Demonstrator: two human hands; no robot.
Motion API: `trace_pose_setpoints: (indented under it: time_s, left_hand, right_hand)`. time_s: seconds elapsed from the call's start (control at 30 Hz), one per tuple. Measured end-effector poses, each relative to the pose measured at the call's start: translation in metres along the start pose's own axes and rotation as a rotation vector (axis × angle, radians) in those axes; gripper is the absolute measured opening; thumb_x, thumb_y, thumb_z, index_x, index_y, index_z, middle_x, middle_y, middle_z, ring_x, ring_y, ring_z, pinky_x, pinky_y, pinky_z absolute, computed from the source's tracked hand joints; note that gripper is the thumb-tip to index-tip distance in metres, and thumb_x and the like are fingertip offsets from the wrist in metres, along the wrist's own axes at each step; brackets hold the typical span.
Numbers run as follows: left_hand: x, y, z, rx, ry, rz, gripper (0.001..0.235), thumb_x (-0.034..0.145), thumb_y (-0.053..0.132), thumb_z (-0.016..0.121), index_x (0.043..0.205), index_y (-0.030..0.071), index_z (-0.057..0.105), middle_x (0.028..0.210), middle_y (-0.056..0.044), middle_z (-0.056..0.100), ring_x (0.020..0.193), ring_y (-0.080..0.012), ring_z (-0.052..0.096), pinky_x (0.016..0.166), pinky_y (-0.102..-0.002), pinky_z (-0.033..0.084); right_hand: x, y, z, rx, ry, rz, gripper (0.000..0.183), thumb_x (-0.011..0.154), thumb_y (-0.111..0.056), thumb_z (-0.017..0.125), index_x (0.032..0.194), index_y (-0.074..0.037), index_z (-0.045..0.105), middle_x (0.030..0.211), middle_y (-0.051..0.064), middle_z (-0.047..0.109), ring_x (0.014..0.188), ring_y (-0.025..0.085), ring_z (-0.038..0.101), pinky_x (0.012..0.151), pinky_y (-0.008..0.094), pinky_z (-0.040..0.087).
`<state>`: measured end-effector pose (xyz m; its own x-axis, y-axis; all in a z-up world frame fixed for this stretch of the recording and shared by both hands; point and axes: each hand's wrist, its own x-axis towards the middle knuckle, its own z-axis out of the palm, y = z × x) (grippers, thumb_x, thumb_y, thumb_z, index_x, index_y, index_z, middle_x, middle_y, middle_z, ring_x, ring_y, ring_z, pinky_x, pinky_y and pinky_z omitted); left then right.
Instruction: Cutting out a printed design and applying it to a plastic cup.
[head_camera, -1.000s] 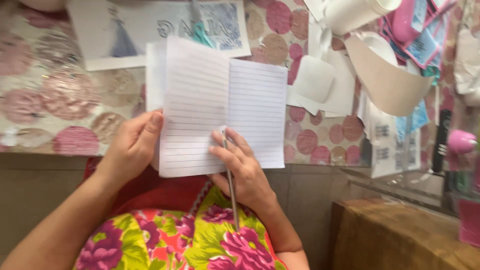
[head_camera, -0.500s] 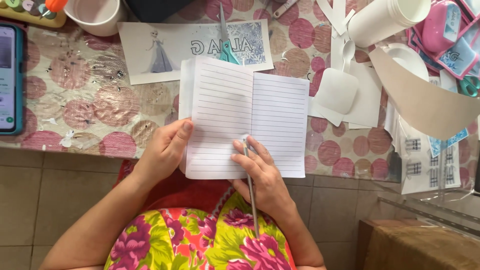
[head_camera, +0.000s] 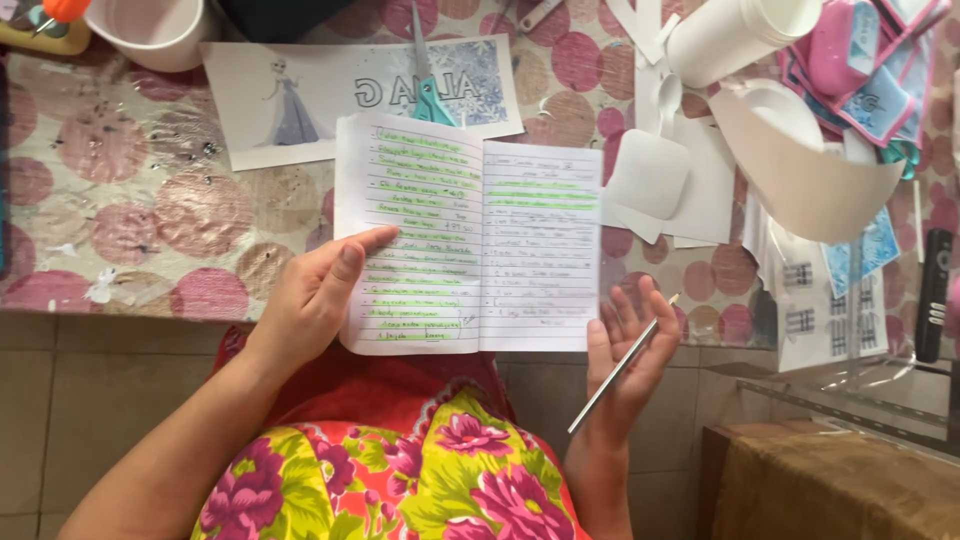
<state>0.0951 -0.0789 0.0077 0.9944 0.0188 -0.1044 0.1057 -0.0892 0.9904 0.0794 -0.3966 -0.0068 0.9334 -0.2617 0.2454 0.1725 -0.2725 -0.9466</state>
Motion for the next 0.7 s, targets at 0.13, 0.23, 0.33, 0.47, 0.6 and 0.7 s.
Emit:
trace_pose_setpoints:
  time_s: [0.13,0.23,0.33,0.47,0.6,0.7]
  left_hand:
    - [-0.001,-0.001,0.004,0.001,0.009,0.017,0.048,0.106,0.036,0.041,0.131,0.009,0.07,0.109,-0.024,0.073,0.109,-0.0358,0.067,0.096,-0.051,0.05]
    - [-0.001,-0.002,0.005,0.014,0.007,0.03,0.048,0.105,0.037,0.042,0.131,0.008,0.07,0.108,-0.024,0.073,0.106,-0.0369,0.068,0.096,-0.05,0.05]
    - [-0.002,-0.002,0.004,0.008,0.01,0.044,0.047,0.105,0.036,0.041,0.131,0.008,0.07,0.112,-0.022,0.073,0.109,-0.0356,0.067,0.097,-0.05,0.05]
    - [-0.002,0.0,0.005,0.008,0.015,0.049,0.045,0.105,0.035,0.044,0.131,0.008,0.069,0.114,-0.022,0.072,0.11,-0.0354,0.067,0.098,-0.05,0.049]
    - [-0.002,-0.003,0.006,0.029,0.024,0.086,0.044,0.105,0.032,0.045,0.132,0.007,0.069,0.115,-0.022,0.072,0.112,-0.0375,0.066,0.098,-0.05,0.048]
    - [-0.004,-0.004,0.006,0.029,0.028,0.099,0.045,0.105,0.033,0.044,0.133,0.007,0.068,0.114,-0.022,0.072,0.11,-0.0377,0.066,0.098,-0.05,0.048]
  right_hand:
    - [0.003,-0.002,-0.007,0.0,0.01,0.077,0.067,0.087,0.008,0.068,0.144,-0.009,0.038,0.155,0.016,0.045,0.125,0.024,0.061,0.106,0.031,0.053]
    - [0.003,-0.004,-0.009,-0.033,-0.01,0.07,0.064,0.088,0.004,0.071,0.143,-0.008,0.041,0.152,0.016,0.048,0.124,0.022,0.062,0.105,0.03,0.054]
    - [0.003,-0.012,-0.006,-0.104,-0.032,0.056,0.058,0.09,-0.001,0.07,0.142,-0.004,0.045,0.15,0.023,0.048,0.127,0.034,0.06,0.108,0.04,0.052]
    - [0.008,-0.018,-0.003,-0.161,-0.053,0.157,0.054,0.093,-0.012,0.071,0.142,-0.003,0.049,0.143,0.025,0.055,0.123,0.038,0.062,0.105,0.047,0.052]
    - [0.016,-0.02,-0.005,-0.217,-0.053,0.235,0.054,0.094,-0.024,0.07,0.14,-0.002,0.052,0.137,0.029,0.06,0.115,0.04,0.065,0.097,0.048,0.056]
    - [0.026,-0.018,-0.006,-0.256,-0.096,0.262,0.058,0.092,-0.027,0.073,0.14,0.0,0.055,0.134,0.031,0.061,0.115,0.043,0.064,0.095,0.05,0.056]
